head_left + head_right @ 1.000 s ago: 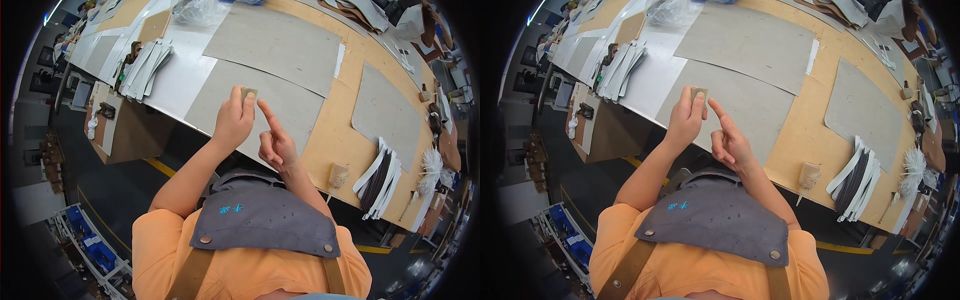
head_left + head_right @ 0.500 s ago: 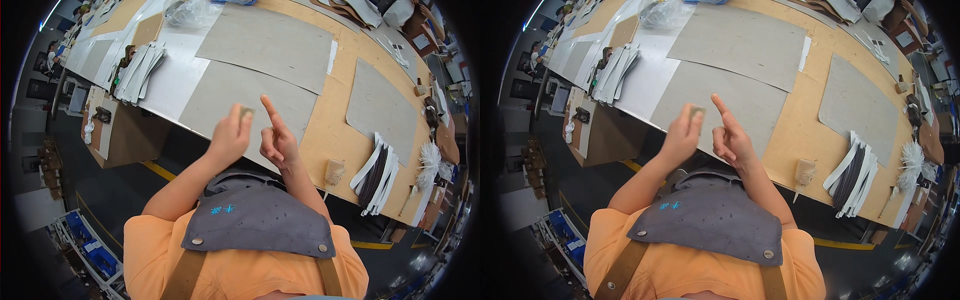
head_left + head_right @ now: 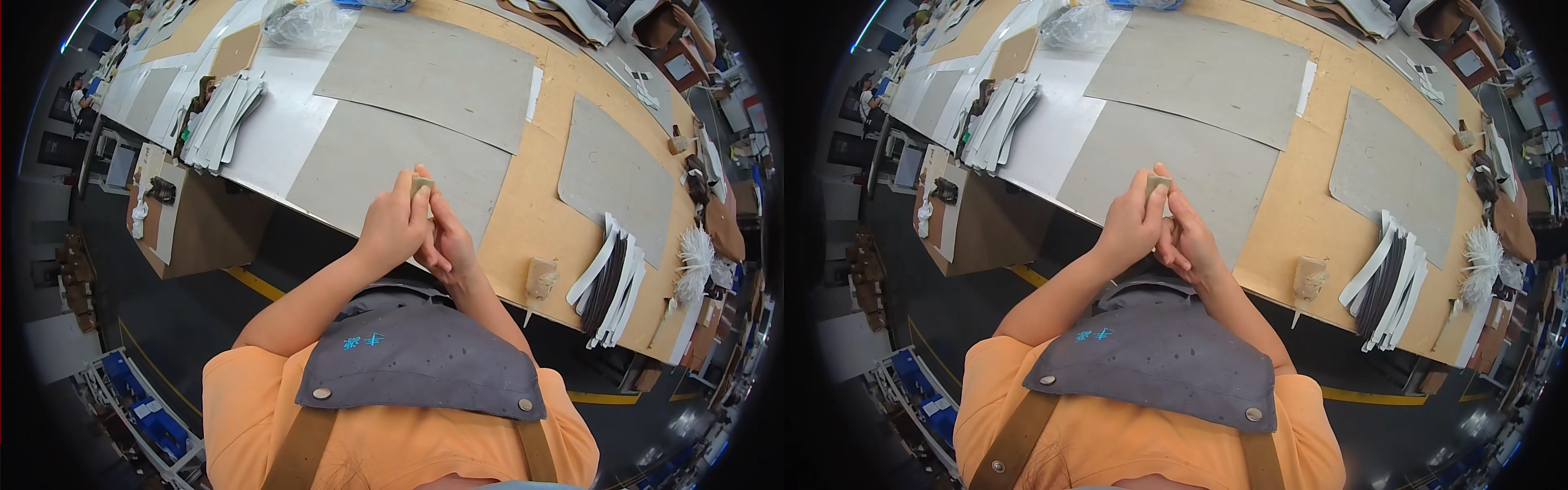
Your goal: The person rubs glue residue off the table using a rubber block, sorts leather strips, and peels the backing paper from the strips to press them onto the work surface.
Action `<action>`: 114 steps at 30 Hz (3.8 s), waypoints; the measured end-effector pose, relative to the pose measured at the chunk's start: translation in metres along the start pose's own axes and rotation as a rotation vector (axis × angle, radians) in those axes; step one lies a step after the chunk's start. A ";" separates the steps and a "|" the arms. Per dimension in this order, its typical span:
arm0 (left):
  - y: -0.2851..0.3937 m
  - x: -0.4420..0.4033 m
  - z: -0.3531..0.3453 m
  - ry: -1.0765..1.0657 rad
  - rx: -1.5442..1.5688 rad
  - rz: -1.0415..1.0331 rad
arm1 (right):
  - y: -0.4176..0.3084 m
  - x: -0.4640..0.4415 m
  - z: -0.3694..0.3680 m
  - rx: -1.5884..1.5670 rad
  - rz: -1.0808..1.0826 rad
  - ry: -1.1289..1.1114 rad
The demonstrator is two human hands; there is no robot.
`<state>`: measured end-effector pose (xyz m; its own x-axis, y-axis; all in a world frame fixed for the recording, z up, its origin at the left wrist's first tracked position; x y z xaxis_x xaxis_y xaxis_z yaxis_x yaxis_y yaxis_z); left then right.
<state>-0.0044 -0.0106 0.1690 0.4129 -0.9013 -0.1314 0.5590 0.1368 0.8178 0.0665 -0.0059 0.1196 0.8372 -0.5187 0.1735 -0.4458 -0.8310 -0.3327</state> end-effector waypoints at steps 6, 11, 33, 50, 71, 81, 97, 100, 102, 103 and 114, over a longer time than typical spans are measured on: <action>0.000 -0.013 0.021 0.073 0.139 0.092 | -0.013 0.013 -0.010 -0.209 -0.023 -0.089; 0.013 -0.018 0.017 0.084 0.151 0.021 | -0.011 0.011 -0.010 -0.257 -0.037 -0.094; -0.178 0.024 -0.067 -0.387 -0.400 0.106 | 0.051 0.016 0.192 2.605 -0.300 0.021; -0.185 0.037 -0.147 -0.673 -0.503 -0.005 | 0.050 0.018 0.190 2.444 -0.513 0.145; -0.185 0.045 -0.144 -0.698 -0.604 -0.065 | 0.051 0.019 0.180 2.352 -0.469 0.120; -0.183 0.040 -0.150 -0.710 -0.587 -0.065 | 0.053 0.018 0.185 2.322 -0.518 0.131; -0.184 0.034 -0.138 -0.684 -0.575 -0.091 | 0.053 0.018 0.188 2.298 -0.391 0.195; -0.192 0.038 -0.147 -0.733 -0.612 -0.105 | 0.050 0.016 0.189 2.279 -0.405 0.209; -0.194 0.040 -0.134 -0.717 -0.639 -0.075 | 0.048 0.016 0.187 2.286 -0.407 0.200; -0.198 0.042 -0.124 -0.718 -0.668 -0.013 | 0.048 0.015 0.187 2.290 -0.447 0.156; -0.148 0.037 -0.026 -0.224 0.469 0.692 | -0.049 0.029 0.124 -0.354 0.127 0.129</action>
<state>-0.0533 -0.0533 0.0290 0.3715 -0.7444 0.5548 -0.1410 0.5454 0.8262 0.1518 0.0446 0.0256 0.7316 -0.6242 0.2741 -0.6439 -0.7647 -0.0229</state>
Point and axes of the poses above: each hand's wrist, its own x-axis away from the middle knuckle, its own z-axis out of the back of the hand, y = z × x, the point moved 8 cm from there along -x, towards the middle knuckle, and after that the axes turned 5 degrees about y, right-handed, at the moved point
